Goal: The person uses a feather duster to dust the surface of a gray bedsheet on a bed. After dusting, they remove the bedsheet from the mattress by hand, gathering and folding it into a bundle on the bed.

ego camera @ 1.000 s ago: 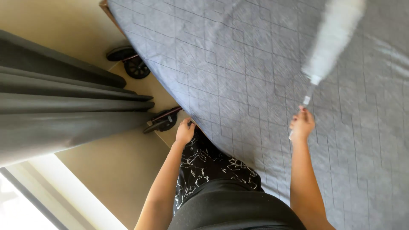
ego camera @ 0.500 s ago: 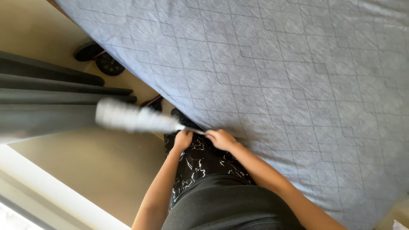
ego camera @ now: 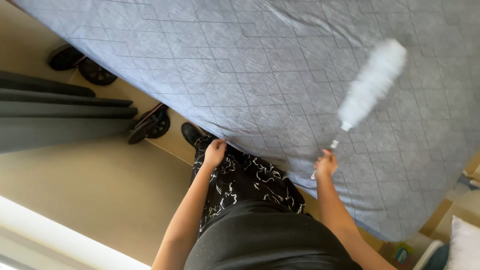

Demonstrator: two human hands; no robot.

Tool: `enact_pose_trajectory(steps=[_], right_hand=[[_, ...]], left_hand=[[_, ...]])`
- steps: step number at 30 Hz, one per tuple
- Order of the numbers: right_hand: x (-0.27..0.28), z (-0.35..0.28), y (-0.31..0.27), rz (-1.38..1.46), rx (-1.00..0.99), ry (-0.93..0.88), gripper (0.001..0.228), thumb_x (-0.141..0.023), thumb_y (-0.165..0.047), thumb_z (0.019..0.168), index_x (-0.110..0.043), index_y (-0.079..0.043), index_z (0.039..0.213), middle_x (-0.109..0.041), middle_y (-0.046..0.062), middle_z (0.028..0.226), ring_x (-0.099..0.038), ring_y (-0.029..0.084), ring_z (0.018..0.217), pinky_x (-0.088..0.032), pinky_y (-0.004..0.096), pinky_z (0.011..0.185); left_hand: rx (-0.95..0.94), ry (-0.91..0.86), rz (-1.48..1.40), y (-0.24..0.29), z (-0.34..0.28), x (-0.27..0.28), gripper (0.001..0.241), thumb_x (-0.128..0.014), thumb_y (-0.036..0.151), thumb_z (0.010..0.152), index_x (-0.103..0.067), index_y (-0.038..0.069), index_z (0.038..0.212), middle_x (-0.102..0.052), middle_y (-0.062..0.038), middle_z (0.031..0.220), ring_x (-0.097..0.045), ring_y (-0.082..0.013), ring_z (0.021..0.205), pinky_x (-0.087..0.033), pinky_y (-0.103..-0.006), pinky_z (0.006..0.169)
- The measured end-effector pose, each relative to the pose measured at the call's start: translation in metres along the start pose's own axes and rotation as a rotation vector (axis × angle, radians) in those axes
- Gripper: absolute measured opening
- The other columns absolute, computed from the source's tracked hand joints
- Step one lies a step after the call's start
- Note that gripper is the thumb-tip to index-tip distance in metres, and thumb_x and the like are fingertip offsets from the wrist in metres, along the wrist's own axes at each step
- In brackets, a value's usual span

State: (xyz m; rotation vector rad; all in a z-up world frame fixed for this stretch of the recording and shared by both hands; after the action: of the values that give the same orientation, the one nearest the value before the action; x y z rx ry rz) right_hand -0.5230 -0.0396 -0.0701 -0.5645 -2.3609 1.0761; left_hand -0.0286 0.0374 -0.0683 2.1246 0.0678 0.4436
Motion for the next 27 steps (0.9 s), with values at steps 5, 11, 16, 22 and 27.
enact_pose_trajectory(steps=[5,11,16,22,27], right_hand=[[-0.033,-0.043,-0.026,0.150,0.019,0.210,0.015,-0.051,-0.019,0.102,-0.064,-0.013,0.107,-0.054,0.000,0.064,-0.047,0.014,0.044,-0.035,0.030,0.035],[-0.132,-0.126,0.019,0.106,0.165,0.148,0.012,-0.053,-0.018,0.102,-0.063,-0.012,0.103,-0.055,0.001,0.062,-0.050,0.017,0.047,-0.038,0.031,0.038],[-0.209,-0.239,-0.001,-0.384,0.780,-0.544,0.019,-0.060,-0.021,0.104,-0.072,-0.007,0.104,-0.070,0.003,0.077,-0.063,0.015,0.065,-0.050,0.031,0.062],[-0.208,-0.296,-0.041,-0.889,0.535,-0.876,0.026,-0.064,-0.033,0.100,-0.075,-0.014,0.115,-0.074,0.013,0.085,-0.066,0.025,0.070,-0.051,0.037,0.067],[-0.093,-0.247,0.035,-0.603,0.563,-0.382,0.027,-0.068,-0.028,0.099,-0.075,-0.009,0.116,-0.078,0.010,0.107,-0.073,0.021,0.093,-0.056,0.033,0.085]], left_hand=[[-0.157,-0.071,0.084,0.102,-0.010,0.004,0.029,-0.061,0.019,0.097,-0.069,0.003,0.120,-0.076,-0.017,0.105,-0.073,-0.0264,0.093,-0.057,-0.0353,0.084],[-0.269,-0.155,0.157,0.096,0.002,0.010,0.035,-0.061,0.019,0.097,-0.061,0.002,0.128,-0.069,-0.018,0.124,-0.070,-0.0314,0.106,-0.055,-0.0380,0.091],[-0.205,-0.162,0.350,0.096,0.005,0.050,0.049,-0.063,0.024,0.093,-0.055,0.005,0.137,-0.059,-0.022,0.136,-0.062,-0.0379,0.113,-0.052,-0.0431,0.096],[-0.118,-0.115,0.640,0.025,0.035,0.083,0.043,-0.063,0.032,0.099,-0.060,0.003,0.131,-0.057,-0.025,0.137,-0.055,-0.0436,0.125,-0.045,-0.0493,0.107],[-0.137,-0.230,0.611,0.053,0.024,0.079,0.042,-0.062,0.031,0.093,-0.064,0.007,0.129,-0.062,-0.025,0.129,-0.058,-0.0417,0.121,-0.048,-0.0466,0.105]])
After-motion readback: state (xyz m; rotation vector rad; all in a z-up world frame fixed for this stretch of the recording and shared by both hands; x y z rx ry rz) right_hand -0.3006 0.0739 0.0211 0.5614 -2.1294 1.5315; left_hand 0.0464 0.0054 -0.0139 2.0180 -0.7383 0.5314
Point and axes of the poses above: each hand's wrist, its own z-axis towards the middle knuckle, its own x-axis out of the back of the hand, y = z × x, the point moved 2 cm from there along z, towards the middle knuckle
